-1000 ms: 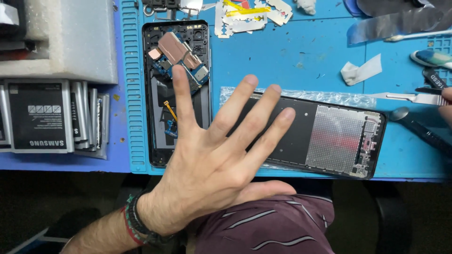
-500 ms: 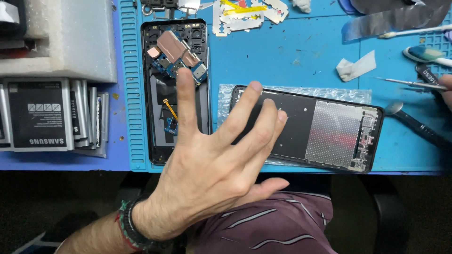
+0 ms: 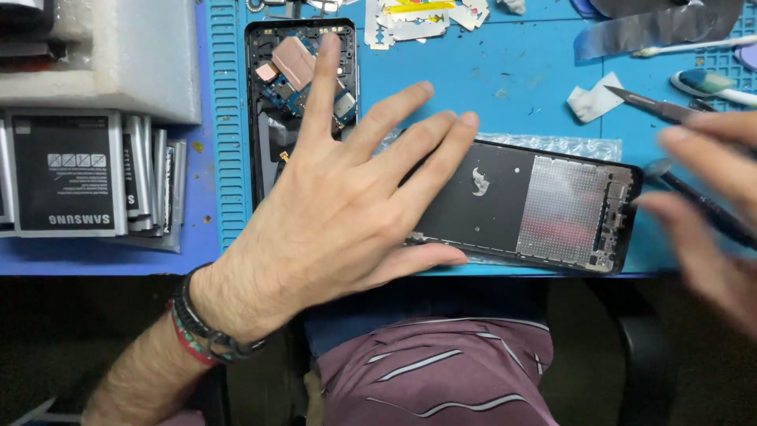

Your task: The person uses a small brush to clean the back of a disassembled smartphone, then uses tweezers and a blade to remove adhesive residue. The person flips the phone over to show the internal components and continues cleaning the back surface.

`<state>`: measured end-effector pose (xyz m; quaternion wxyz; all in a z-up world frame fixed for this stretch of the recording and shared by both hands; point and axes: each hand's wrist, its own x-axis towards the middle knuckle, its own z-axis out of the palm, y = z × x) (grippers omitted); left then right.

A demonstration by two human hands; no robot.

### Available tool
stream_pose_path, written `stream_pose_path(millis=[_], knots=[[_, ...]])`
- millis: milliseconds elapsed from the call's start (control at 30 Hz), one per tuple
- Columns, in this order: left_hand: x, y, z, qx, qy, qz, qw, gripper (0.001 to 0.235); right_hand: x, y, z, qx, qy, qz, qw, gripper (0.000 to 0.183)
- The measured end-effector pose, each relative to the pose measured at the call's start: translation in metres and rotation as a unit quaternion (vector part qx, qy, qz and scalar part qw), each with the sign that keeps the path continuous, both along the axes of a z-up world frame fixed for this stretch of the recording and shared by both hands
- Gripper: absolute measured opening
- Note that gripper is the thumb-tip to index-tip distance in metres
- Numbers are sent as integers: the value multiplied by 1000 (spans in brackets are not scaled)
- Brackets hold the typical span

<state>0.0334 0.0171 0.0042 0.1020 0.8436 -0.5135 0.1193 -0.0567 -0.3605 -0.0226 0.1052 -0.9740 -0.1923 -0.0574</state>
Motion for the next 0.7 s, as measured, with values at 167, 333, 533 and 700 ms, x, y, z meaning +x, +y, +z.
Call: stream_pose_path(millis=[167,333,533,700], knots=[[-2,7,-3,-14,5,21,1000,102,19,71,26,-131,-86,153,976,85],[-7,11,-9,-55,42,22,997,95,34,84,29,-120,-72,177,974,93],[-8,11,-9,-45,20,38,998,98,26,89,33,-60,-14,236,970,81],[-7,12,-9,-43,22,35,998,99,26,86,29,-72,-13,232,970,86]])
